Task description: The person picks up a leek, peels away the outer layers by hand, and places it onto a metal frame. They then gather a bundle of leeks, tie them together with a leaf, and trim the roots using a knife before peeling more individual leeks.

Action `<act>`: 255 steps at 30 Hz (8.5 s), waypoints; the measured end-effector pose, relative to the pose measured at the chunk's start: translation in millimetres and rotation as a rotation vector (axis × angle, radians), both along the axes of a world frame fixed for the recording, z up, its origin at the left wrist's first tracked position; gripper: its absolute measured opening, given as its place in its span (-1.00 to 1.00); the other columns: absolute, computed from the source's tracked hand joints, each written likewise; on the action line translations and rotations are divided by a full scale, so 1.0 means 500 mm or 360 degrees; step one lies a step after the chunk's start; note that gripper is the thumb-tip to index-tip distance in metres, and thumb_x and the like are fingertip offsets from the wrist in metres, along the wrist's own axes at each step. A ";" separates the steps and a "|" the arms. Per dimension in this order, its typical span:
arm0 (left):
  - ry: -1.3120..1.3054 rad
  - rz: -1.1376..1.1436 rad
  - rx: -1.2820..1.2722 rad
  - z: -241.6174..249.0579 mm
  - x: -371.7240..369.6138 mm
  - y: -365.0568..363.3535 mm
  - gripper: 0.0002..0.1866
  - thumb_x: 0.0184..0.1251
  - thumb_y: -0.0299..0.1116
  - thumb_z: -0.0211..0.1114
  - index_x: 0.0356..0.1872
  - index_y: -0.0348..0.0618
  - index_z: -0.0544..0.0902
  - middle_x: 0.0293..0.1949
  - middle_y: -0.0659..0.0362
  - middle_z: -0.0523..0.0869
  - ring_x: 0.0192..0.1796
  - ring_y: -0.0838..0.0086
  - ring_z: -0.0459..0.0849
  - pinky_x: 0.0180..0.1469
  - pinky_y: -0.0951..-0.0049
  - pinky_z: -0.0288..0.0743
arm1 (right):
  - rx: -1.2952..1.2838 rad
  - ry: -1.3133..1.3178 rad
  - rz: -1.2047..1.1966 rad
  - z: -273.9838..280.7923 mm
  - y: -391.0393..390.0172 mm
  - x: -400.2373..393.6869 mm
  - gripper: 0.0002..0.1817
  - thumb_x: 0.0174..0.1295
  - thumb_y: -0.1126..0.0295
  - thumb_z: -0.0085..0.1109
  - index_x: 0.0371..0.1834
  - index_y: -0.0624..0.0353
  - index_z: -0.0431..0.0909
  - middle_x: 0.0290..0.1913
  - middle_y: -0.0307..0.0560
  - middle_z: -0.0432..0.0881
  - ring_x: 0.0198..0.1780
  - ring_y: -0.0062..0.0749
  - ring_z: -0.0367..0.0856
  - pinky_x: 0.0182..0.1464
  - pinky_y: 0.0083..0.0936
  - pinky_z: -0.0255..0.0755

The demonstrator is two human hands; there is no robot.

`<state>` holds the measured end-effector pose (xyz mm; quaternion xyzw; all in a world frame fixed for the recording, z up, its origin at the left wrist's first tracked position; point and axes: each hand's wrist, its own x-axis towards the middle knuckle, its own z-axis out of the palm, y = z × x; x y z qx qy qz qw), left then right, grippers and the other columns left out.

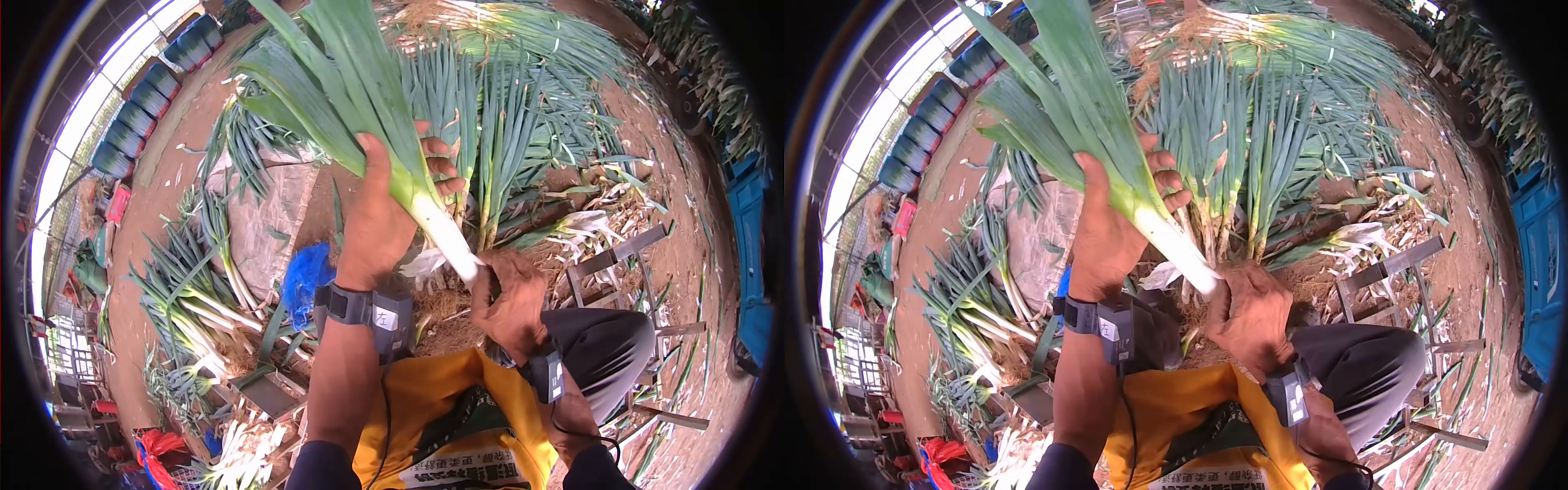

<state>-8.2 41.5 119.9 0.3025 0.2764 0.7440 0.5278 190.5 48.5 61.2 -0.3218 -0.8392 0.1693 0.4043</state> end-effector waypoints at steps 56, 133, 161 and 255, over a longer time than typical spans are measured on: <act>-0.0463 0.0136 0.0124 -0.006 -0.095 -0.047 -0.14 0.25 0.43 0.12 0.15 -0.26 0.48 -0.05 -0.05 0.63 -0.04 0.20 0.63 0.06 0.19 0.59 | -0.1138 0.0335 0.0926 0.001 0.059 -0.009 -0.75 0.18 0.49 0.42 -0.11 0.27 0.60 -0.36 -0.27 0.55 -0.36 -0.57 0.49 -0.32 -0.53 0.40; -0.0202 0.0704 -0.0294 0.017 -0.118 -0.048 -0.54 0.45 -0.32 0.29 0.17 -0.49 0.44 0.04 -0.20 0.65 0.05 0.06 0.70 0.17 0.08 0.64 | -0.1153 -0.0568 0.0551 -0.135 -0.014 0.220 -0.87 0.22 0.45 0.22 -0.18 0.18 0.55 -0.47 -0.01 0.56 -0.48 -0.39 0.51 -0.41 -0.31 0.40; 0.0326 -0.0110 -0.0355 -0.044 0.020 0.003 -0.36 0.53 0.04 0.16 0.40 -0.22 0.34 0.15 0.02 0.54 0.15 0.40 0.57 0.17 0.40 0.50 | -0.0484 0.0364 0.0368 0.063 0.099 -0.108 -0.60 0.17 0.51 0.35 0.10 0.27 0.52 -0.13 -0.07 0.61 -0.11 -0.37 0.59 0.02 -0.42 0.50; 0.0695 0.0465 -0.0625 -0.041 0.009 0.022 -0.51 0.47 -0.16 0.30 0.19 -0.36 0.48 0.06 0.04 0.64 0.17 0.38 0.61 0.25 0.39 0.45 | -0.0867 0.0110 0.0148 -0.128 0.170 0.005 -0.52 0.31 0.32 0.21 0.15 0.49 0.42 -0.07 0.33 0.66 -0.05 0.03 0.66 0.08 -0.12 0.53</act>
